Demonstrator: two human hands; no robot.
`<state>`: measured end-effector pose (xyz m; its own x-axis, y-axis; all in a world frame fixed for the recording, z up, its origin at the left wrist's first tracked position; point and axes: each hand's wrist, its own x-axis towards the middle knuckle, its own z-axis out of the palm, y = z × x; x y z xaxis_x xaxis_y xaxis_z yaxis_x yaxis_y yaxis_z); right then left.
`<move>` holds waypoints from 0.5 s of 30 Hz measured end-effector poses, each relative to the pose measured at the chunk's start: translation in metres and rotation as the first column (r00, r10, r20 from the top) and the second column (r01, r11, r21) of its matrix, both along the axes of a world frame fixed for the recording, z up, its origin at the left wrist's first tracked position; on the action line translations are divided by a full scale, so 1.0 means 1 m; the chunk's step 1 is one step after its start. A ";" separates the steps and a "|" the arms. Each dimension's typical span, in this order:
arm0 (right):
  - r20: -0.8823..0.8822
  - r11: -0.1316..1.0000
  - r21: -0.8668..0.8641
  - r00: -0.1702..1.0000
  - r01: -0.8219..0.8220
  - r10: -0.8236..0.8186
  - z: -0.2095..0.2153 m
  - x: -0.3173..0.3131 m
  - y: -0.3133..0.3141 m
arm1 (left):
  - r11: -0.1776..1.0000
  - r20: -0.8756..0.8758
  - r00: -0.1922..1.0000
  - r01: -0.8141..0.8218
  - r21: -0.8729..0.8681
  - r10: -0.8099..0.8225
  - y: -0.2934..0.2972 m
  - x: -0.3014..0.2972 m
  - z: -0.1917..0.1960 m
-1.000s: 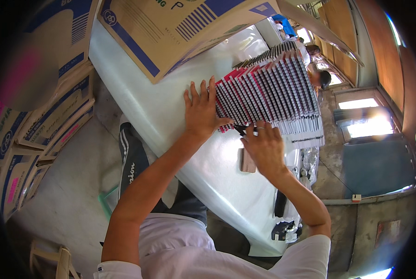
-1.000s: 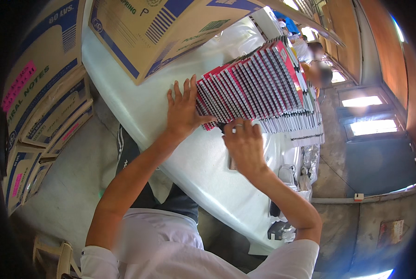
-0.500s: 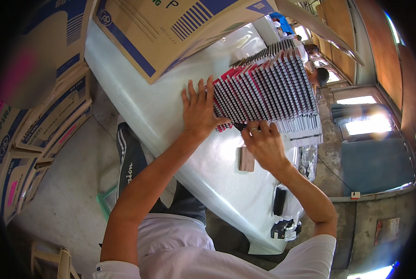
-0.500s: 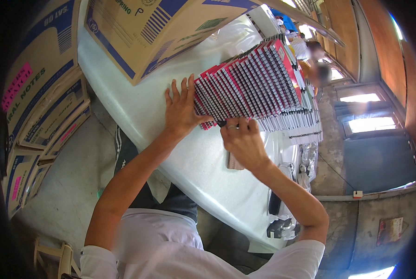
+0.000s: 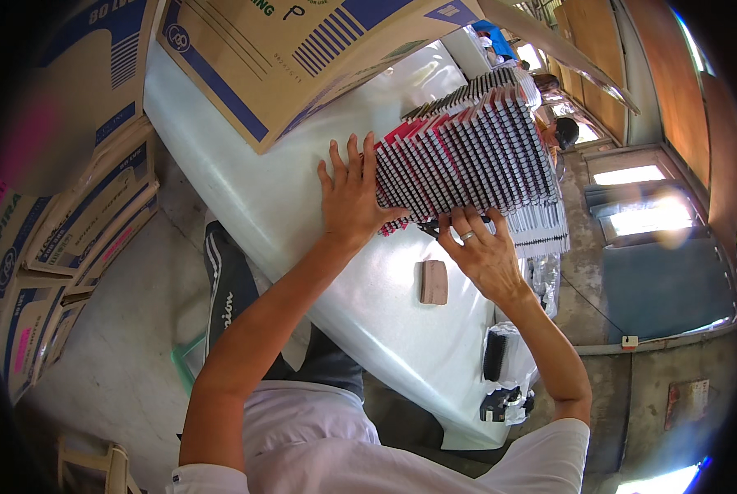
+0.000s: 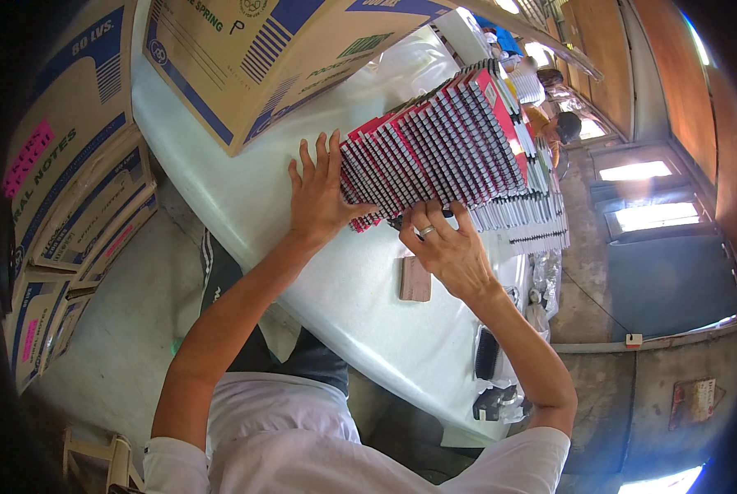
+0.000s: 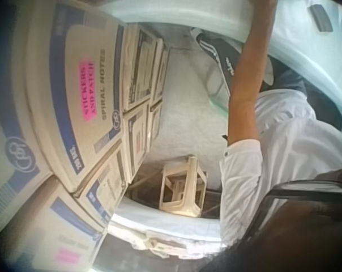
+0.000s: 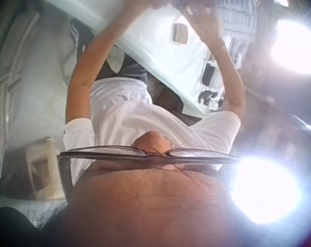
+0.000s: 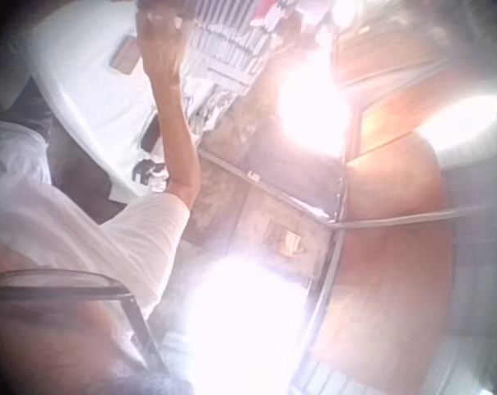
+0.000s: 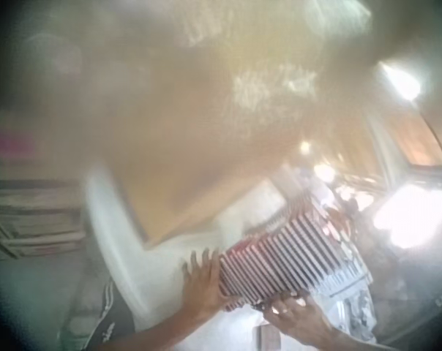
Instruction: The person trims the excess spiral wire from the ends of notebooks using pliers and then bends the wire ends inward to secure the binding.
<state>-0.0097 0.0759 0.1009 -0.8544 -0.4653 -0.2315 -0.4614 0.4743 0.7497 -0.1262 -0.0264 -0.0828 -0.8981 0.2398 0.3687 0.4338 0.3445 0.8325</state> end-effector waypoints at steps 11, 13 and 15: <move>-0.098 0.851 0.127 0.860 0.510 -0.501 -0.037 0.009 -0.036 | 0.996 0.043 0.999 0.009 0.083 -0.013 -0.004 0.003 0.017; -0.104 0.946 -0.005 0.941 0.325 -0.323 -0.014 0.003 -0.033 | 0.992 0.044 0.999 -0.005 0.124 -0.001 -0.005 0.004 0.021; -0.096 0.970 -0.047 0.966 0.237 -0.240 0.000 0.006 -0.027 | 0.987 0.042 0.999 0.000 0.160 -0.007 -0.001 0.007 0.026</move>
